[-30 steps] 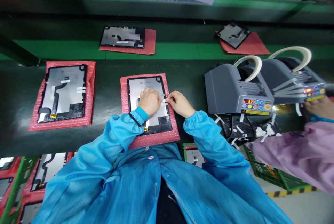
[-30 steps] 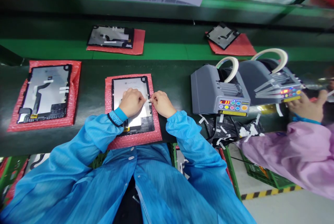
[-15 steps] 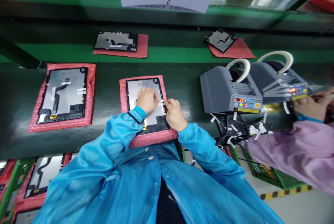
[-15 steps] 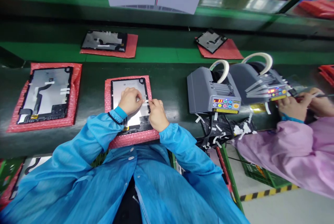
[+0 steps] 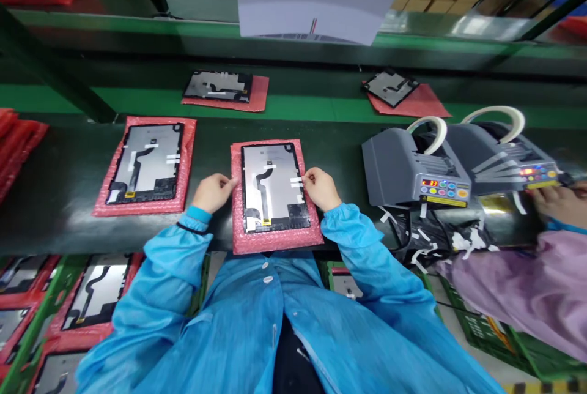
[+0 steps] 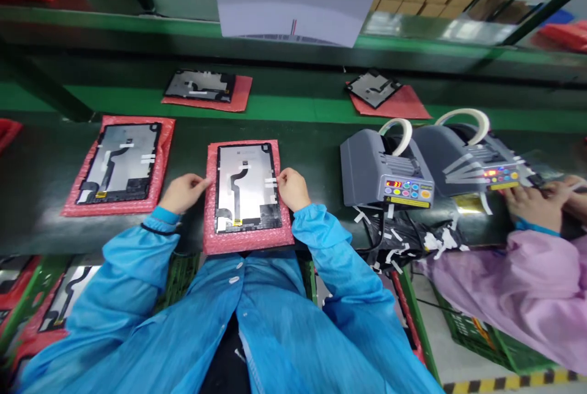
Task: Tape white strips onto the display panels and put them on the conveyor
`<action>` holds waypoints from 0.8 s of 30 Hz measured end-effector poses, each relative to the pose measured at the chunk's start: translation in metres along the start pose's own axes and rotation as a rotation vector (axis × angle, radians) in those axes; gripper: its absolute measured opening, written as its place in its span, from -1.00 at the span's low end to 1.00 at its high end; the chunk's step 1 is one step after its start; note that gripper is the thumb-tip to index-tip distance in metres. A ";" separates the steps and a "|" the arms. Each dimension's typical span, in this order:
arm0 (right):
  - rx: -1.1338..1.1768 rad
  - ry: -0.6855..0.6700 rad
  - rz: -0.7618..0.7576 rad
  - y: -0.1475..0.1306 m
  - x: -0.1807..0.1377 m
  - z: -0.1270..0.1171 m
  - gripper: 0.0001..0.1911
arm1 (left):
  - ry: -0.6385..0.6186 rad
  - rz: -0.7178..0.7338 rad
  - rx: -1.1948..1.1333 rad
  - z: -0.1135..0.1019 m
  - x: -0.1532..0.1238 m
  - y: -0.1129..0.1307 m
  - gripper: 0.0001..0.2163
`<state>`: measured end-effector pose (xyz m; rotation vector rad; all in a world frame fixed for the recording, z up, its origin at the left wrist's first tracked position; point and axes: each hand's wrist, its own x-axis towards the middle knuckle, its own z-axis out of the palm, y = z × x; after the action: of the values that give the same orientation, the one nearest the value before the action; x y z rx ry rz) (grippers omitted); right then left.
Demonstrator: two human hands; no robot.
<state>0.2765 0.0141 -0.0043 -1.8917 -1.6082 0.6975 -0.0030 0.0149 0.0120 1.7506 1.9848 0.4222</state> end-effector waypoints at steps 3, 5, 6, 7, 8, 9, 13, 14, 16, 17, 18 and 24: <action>0.115 0.122 0.021 -0.006 -0.002 0.002 -0.91 | 0.009 0.053 -0.070 0.019 -0.007 0.004 -0.85; 0.322 0.113 0.122 -0.010 -0.005 0.001 -0.87 | 0.062 0.081 -0.087 0.027 -0.010 0.013 -0.86; 0.445 0.060 0.170 -0.013 -0.006 0.000 -0.80 | 0.081 0.084 -0.084 0.027 -0.012 0.017 -0.86; 0.561 -0.017 0.199 -0.017 -0.006 -0.001 -0.72 | 0.093 0.082 -0.081 0.025 -0.014 0.019 -0.86; 0.660 -0.106 0.202 -0.023 -0.006 -0.002 -0.64 | 0.103 0.075 -0.080 0.020 -0.015 0.019 -0.86; 0.735 -0.188 0.179 -0.031 -0.003 -0.001 -0.59 | 0.116 0.062 -0.082 0.011 -0.016 0.016 -0.86; 0.813 -0.318 -0.005 -0.095 0.022 0.035 -0.59 | 0.262 -0.023 -0.057 -0.054 -0.010 -0.027 -0.85; 0.778 -0.329 -0.041 -0.118 0.030 0.054 -0.63 | 0.312 -0.069 -0.032 -0.074 -0.007 -0.044 -0.86; 0.633 -0.374 -0.071 -0.165 0.042 0.099 -0.74 | 0.386 -0.191 0.027 -0.111 0.004 -0.079 -0.87; 0.541 -0.385 -0.069 -0.187 0.047 0.122 -0.78 | 0.398 -0.253 0.058 -0.125 0.011 -0.096 -0.88; 0.450 -0.392 -0.075 -0.205 0.051 0.144 -0.79 | 0.397 -0.299 0.084 -0.136 0.018 -0.111 -0.87; -0.121 -0.566 -0.256 -0.237 0.104 0.189 -0.79 | 0.293 -0.396 0.145 -0.130 0.055 -0.161 -0.86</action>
<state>-0.0067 0.1620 0.0243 -1.6037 -2.2352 1.1085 -0.2123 0.0550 0.0322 1.3818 2.5582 0.4255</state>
